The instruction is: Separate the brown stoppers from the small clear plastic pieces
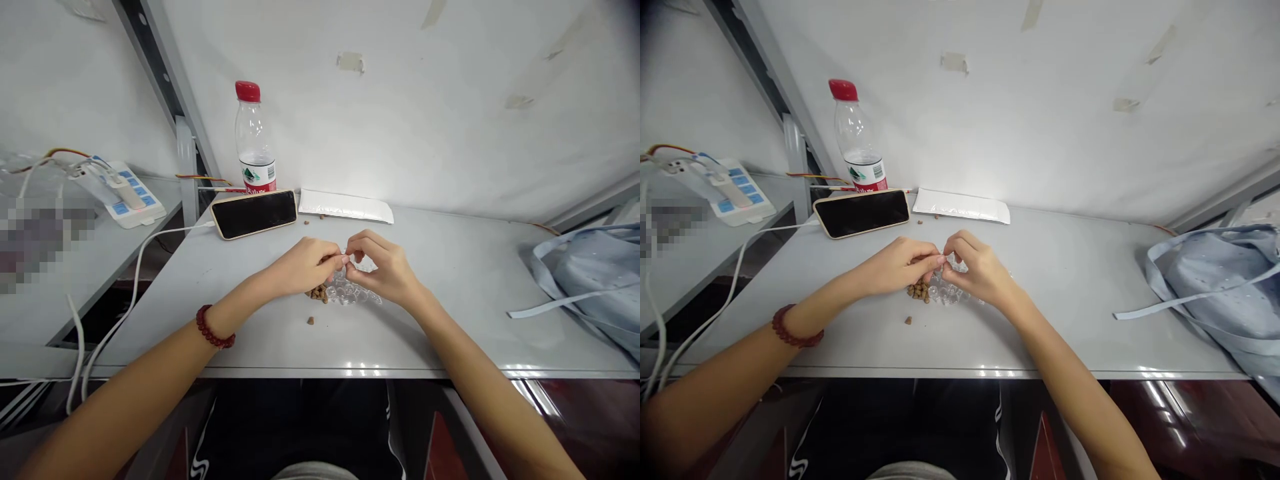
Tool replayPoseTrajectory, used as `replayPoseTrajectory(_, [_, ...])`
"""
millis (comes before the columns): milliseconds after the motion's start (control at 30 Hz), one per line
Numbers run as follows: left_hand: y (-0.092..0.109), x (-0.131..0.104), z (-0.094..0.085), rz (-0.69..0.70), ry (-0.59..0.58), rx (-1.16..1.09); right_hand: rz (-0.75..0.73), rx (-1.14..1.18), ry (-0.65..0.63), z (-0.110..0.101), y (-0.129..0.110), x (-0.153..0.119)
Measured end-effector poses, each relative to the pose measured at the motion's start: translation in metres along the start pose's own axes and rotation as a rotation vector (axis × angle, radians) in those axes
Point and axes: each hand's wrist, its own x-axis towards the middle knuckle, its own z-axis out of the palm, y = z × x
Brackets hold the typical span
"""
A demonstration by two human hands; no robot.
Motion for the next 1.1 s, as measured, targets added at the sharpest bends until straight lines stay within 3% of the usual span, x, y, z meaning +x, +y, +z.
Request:
replayPoseTrajectory(233, [-0.005, 0.001, -0.002, 0.013, 0.005, 0.008, -0.003, 0.039, -0.070, -0.001, -0.003, 0.002])
replayPoseTrajectory(367, [-0.006, 0.002, -0.008, 0.019, -0.025, 0.042, -0.021, -0.044, -0.080, 0.002, 0.008, 0.001])
replayPoseTrajectory(533, [-0.005, 0.000, -0.021, -0.002, -0.082, 0.112, 0.152, -0.104, -0.110, -0.011, 0.033, -0.002])
replayPoseTrajectory(633, [-0.010, 0.000, -0.024, -0.054, -0.156, 0.218, 0.273, -0.078, -0.263, -0.018, 0.036, -0.002])
replayPoseTrajectory(767, [-0.018, 0.001, -0.020, -0.113, -0.292, 0.248, 0.307, -0.079, -0.434, -0.019, 0.031, -0.002])
replayPoseTrajectory(867, [-0.018, 0.001, -0.020, -0.144, -0.333, 0.248, 0.304, -0.094, -0.439, -0.020, 0.026, -0.001])
replayPoseTrajectory(1000, [-0.012, -0.002, -0.029, -0.134, -0.362, 0.210, 0.235, -0.040, -0.352, -0.021, 0.016, 0.000])
replayPoseTrajectory(1100, [-0.009, -0.005, -0.035, -0.095, -0.558, 0.078, 0.132, 0.103, -0.373, -0.017, 0.004, 0.001])
